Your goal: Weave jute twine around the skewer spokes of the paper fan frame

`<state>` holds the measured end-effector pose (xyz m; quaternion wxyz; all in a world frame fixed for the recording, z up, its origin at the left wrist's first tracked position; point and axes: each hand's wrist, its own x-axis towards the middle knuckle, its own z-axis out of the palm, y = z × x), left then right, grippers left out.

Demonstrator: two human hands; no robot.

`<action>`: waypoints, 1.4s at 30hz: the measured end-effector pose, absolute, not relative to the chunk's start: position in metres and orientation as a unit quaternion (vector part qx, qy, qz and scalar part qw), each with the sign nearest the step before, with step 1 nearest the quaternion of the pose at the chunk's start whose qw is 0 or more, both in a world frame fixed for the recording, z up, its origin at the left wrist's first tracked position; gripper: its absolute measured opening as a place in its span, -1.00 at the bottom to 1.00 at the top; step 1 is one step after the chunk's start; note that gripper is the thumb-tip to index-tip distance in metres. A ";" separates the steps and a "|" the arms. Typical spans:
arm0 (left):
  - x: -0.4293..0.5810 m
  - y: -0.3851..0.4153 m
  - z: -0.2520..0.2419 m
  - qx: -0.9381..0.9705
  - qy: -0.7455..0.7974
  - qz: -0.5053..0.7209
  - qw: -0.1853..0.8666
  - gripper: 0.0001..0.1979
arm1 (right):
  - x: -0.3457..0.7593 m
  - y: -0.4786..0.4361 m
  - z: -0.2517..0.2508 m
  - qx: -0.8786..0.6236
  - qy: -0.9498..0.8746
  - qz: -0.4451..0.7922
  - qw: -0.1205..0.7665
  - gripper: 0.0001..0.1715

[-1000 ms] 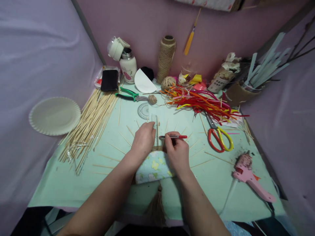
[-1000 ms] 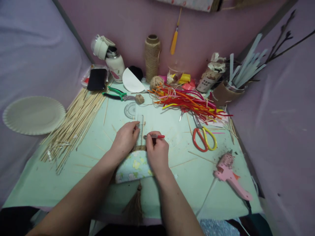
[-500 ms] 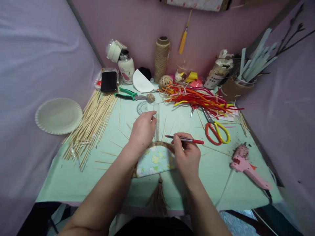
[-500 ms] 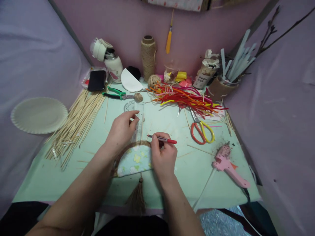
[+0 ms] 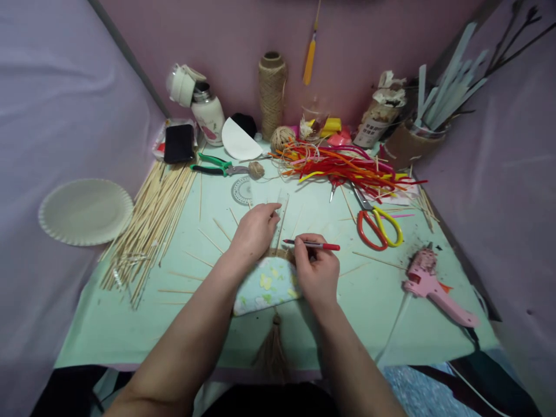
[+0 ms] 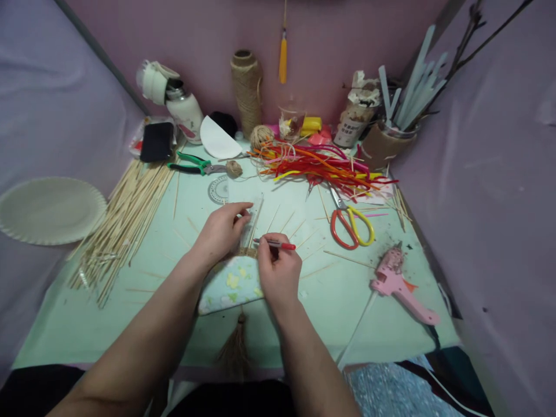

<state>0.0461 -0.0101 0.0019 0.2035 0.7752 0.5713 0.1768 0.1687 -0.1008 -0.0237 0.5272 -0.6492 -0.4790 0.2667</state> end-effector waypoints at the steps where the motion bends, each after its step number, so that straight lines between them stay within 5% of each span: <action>1: 0.046 -0.010 0.002 0.773 0.573 0.177 0.207 -0.65 | 0.168 -0.101 -0.024 -0.648 -0.490 0.257 0.524 -0.80; 42: 0.048 -0.012 -0.003 0.758 0.599 0.145 0.214 -0.65 | 0.165 -0.098 -0.025 -0.656 -0.477 0.271 0.519 -0.80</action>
